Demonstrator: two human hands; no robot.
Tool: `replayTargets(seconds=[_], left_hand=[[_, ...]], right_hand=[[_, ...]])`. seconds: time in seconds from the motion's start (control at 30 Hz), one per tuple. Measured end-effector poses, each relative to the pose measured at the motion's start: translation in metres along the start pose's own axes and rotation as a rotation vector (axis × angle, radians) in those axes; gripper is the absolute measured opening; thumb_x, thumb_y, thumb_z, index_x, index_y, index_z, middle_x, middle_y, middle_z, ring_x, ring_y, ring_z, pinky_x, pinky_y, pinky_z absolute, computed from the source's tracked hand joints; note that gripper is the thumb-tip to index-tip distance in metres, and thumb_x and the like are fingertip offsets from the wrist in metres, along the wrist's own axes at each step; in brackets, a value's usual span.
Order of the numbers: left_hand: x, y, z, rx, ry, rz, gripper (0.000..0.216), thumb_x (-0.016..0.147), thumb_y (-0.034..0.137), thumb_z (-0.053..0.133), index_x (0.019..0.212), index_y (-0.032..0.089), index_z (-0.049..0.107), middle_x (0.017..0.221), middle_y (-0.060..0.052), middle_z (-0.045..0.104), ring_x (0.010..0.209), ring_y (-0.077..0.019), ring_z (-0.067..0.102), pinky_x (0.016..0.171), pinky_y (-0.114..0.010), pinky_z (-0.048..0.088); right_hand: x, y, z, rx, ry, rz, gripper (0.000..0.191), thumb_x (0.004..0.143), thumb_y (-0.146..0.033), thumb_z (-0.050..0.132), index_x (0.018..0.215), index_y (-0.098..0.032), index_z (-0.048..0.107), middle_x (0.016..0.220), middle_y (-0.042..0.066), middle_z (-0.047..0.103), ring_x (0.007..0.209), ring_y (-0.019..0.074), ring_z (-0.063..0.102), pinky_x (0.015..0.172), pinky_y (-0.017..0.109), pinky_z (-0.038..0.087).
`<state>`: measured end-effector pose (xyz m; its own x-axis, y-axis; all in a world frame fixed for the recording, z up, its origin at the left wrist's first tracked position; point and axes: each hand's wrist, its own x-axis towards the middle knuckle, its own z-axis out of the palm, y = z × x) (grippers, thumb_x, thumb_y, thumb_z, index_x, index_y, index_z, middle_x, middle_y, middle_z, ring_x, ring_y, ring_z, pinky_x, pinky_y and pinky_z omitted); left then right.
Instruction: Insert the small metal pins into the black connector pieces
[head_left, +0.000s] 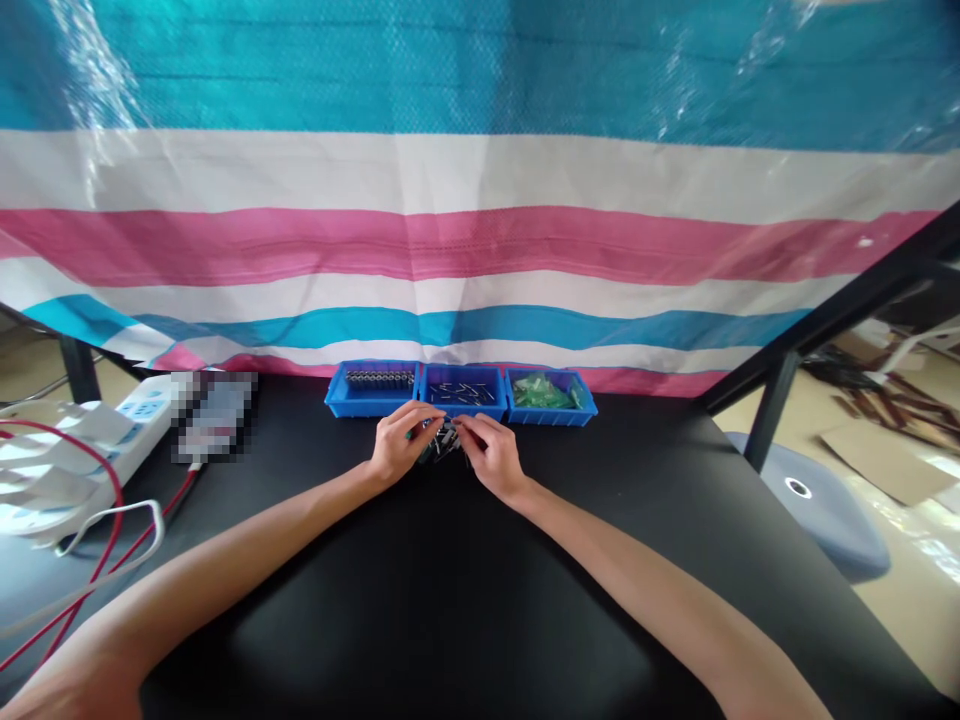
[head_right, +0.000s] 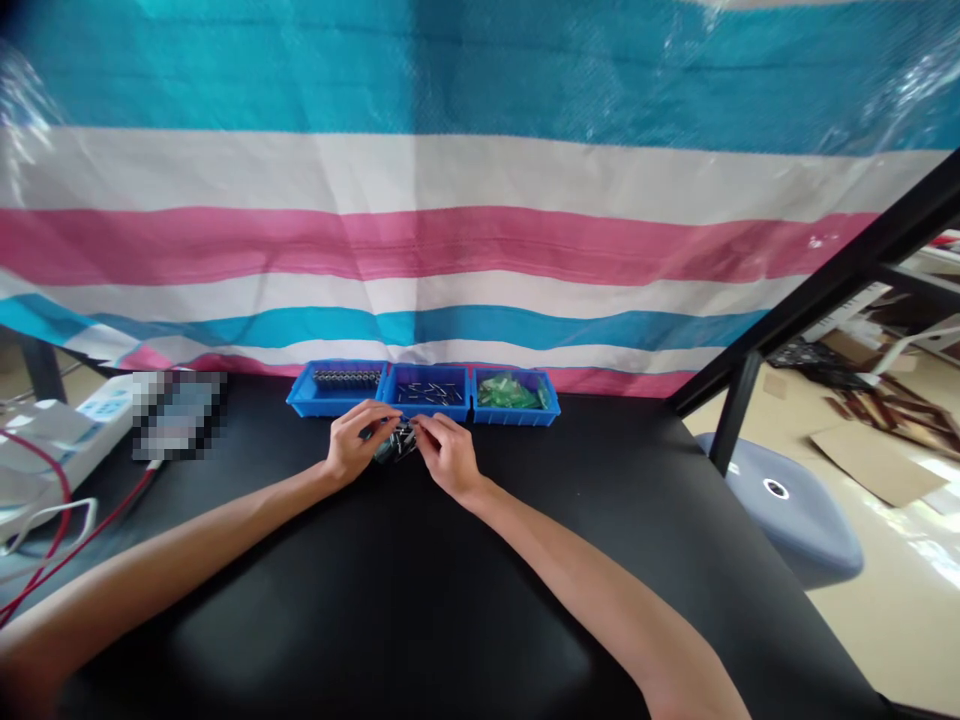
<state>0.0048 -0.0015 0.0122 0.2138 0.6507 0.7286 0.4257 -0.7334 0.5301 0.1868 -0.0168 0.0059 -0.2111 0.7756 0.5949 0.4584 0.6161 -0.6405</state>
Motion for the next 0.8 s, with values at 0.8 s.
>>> replayTargets(seconds=[0.8], left_hand=[[-0.0041,-0.0015,0.0039,-0.011,0.044,-0.045,0.021,0.085,0.020,0.061,0.106,0.018,0.060,0.082,-0.001,0.066,0.049,-0.0043,0.051,0.058,-0.019,0.047]], right_hand=[[-0.0007,-0.0033,-0.0027,0.032,0.047,0.001,0.018,0.092,-0.023,0.051,0.095,-0.017,0.067,0.078,0.005,0.064,0.064,0.0144,0.057,0.063,0.027,0.048]])
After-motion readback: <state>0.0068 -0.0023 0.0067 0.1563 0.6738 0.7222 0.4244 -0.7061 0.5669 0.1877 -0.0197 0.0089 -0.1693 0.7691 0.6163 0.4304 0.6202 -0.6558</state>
